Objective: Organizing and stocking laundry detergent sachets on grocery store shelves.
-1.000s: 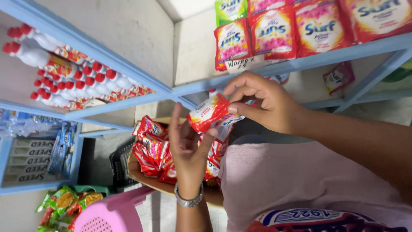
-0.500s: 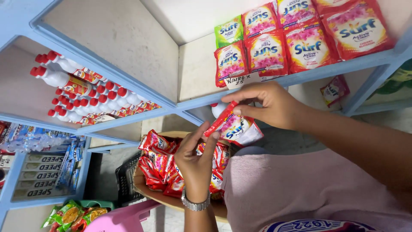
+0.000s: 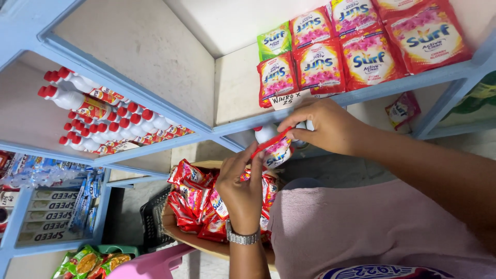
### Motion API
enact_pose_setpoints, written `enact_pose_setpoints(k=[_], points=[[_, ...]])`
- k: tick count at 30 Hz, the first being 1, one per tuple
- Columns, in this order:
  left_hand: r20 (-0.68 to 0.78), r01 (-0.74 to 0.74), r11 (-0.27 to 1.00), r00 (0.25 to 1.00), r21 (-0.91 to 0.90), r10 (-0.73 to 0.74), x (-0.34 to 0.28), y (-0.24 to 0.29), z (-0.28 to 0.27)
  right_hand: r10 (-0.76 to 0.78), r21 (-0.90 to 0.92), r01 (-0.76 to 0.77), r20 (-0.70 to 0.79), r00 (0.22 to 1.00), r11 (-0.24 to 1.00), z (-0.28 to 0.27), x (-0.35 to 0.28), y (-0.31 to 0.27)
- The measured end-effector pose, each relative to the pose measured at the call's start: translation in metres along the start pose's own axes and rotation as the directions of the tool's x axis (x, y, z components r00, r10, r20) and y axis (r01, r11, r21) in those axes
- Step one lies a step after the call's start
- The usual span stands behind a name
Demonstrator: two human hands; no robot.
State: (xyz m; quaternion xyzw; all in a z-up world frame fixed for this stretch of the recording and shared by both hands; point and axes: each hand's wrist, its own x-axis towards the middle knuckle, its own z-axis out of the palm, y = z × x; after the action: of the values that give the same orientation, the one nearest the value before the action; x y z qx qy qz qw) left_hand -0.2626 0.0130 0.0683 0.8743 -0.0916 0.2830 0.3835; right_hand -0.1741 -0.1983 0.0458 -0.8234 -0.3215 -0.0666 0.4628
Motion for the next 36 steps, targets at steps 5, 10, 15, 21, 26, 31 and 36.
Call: enact_pose_setpoints(k=[5,10,15,21,26,31,36], points=[[-0.017,0.002,0.997,1.000,0.077,-0.001,0.000,-0.004,0.004,-0.052,-0.062,0.051,-0.024,0.998,0.997,0.006,-0.002,0.000],[-0.036,0.100,0.995,0.994,0.027,-0.099,-0.001,-0.008,0.006,-0.110,0.006,0.110,-0.019,0.994,0.994,0.006,0.003,-0.002],[-0.084,-0.001,0.995,0.996,-0.095,-0.007,-0.003,-0.015,0.009,-0.204,0.242,0.182,0.069,0.977,0.953,0.024,0.004,0.018],[-0.009,0.253,0.855,0.957,-0.452,-0.288,-0.023,-0.065,0.037,0.095,0.203,-0.117,0.119,0.988,0.972,0.038,0.000,0.021],[0.354,0.549,0.397,0.811,-0.735,-0.465,-0.057,-0.126,0.055,0.082,0.329,-0.072,-0.018,0.996,0.942,0.028,-0.004,0.009],[0.885,0.835,-0.294,0.442,-0.465,-0.145,-0.050,-0.078,0.052,-0.003,0.381,0.050,-0.123,0.992,0.923,0.008,-0.011,-0.013],[0.838,0.662,-0.515,0.453,-0.544,-0.303,-0.066,-0.104,0.066,-0.151,0.435,0.132,0.009,0.988,0.890,-0.006,-0.020,-0.024]])
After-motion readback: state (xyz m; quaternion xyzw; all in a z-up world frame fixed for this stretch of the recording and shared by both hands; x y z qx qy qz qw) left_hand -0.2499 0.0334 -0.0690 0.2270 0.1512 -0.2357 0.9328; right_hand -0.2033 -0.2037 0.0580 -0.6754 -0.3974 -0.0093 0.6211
